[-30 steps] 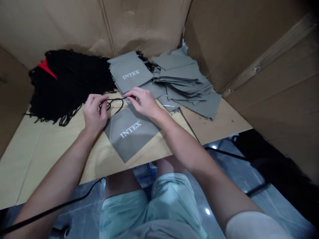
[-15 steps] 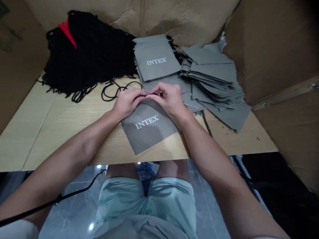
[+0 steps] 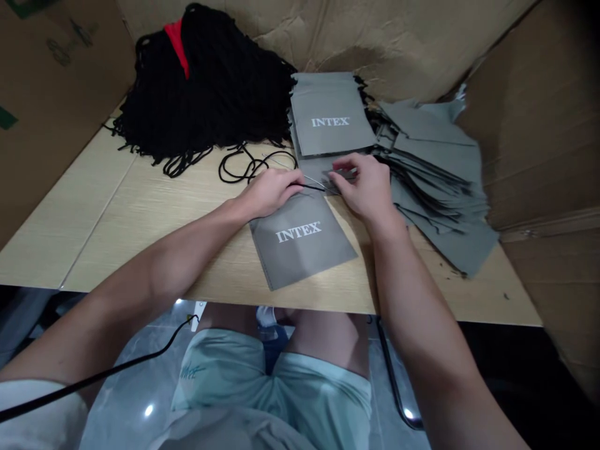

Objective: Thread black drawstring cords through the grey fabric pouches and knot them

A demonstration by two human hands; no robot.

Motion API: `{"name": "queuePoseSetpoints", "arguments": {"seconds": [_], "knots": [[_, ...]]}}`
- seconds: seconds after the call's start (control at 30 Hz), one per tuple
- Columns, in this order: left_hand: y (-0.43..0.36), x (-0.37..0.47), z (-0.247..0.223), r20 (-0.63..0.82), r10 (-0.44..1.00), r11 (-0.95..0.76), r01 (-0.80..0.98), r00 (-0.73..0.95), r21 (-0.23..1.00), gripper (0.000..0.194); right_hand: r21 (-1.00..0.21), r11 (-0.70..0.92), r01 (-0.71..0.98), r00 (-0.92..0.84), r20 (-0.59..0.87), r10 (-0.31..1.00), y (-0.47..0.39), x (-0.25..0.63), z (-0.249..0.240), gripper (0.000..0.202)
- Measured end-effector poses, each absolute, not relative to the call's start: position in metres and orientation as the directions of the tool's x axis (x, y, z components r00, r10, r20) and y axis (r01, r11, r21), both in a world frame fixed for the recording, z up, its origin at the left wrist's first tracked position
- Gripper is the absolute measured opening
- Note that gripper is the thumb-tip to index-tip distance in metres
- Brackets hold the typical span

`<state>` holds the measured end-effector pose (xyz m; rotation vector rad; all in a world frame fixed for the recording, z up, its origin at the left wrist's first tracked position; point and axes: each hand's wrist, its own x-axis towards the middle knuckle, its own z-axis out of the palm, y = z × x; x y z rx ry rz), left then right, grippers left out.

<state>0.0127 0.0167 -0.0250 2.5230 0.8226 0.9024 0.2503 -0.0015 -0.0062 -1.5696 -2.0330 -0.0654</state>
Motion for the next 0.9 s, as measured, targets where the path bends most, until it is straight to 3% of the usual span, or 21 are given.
{"name": "queuePoseSetpoints", "arguments": {"seconds": [0.27, 0.5, 0.57, 0.67, 0.8, 0.9], "knots": [[0.023, 0.012, -0.027, 0.458, 0.576, -0.805, 0.375, 0.677, 0.459, 0.022, -0.378, 0.261, 0.888, -0.124, 0.35, 0.929, -0.001, 0.256, -0.007, 0.031], [0.023, 0.002, -0.02, 0.432, 0.491, -0.824, 0.243, 0.756, 0.512, 0.023, -0.341, 0.232, 0.911, -0.151, 0.249, 0.957, 0.0, 0.255, -0.002, 0.02], [0.021, 0.002, -0.017, 0.504, 0.554, -0.795, 0.242, 0.663, 0.555, 0.025, -0.345, 0.238, 0.908, -0.166, 0.225, 0.96, 0.0, 0.254, 0.0, 0.019], [0.022, 0.003, -0.015, 0.601, 0.727, -0.675, 0.182, 0.332, 0.716, 0.026, -0.343, 0.285, 0.895, -0.202, 0.259, 0.945, -0.003, 0.251, 0.002, 0.02], [0.031, 0.0, -0.013, 0.423, 0.906, -0.422, -0.104, -0.017, 0.901, 0.032, -0.381, 0.364, 0.85, -0.262, 0.295, 0.919, -0.006, 0.242, 0.001, 0.025], [0.038, -0.003, -0.012, 0.301, 0.943, -0.327, -0.214, -0.144, 0.921, 0.033, -0.28, 0.385, 0.88, -0.329, 0.225, 0.917, -0.005, 0.233, 0.0, 0.02]]}}
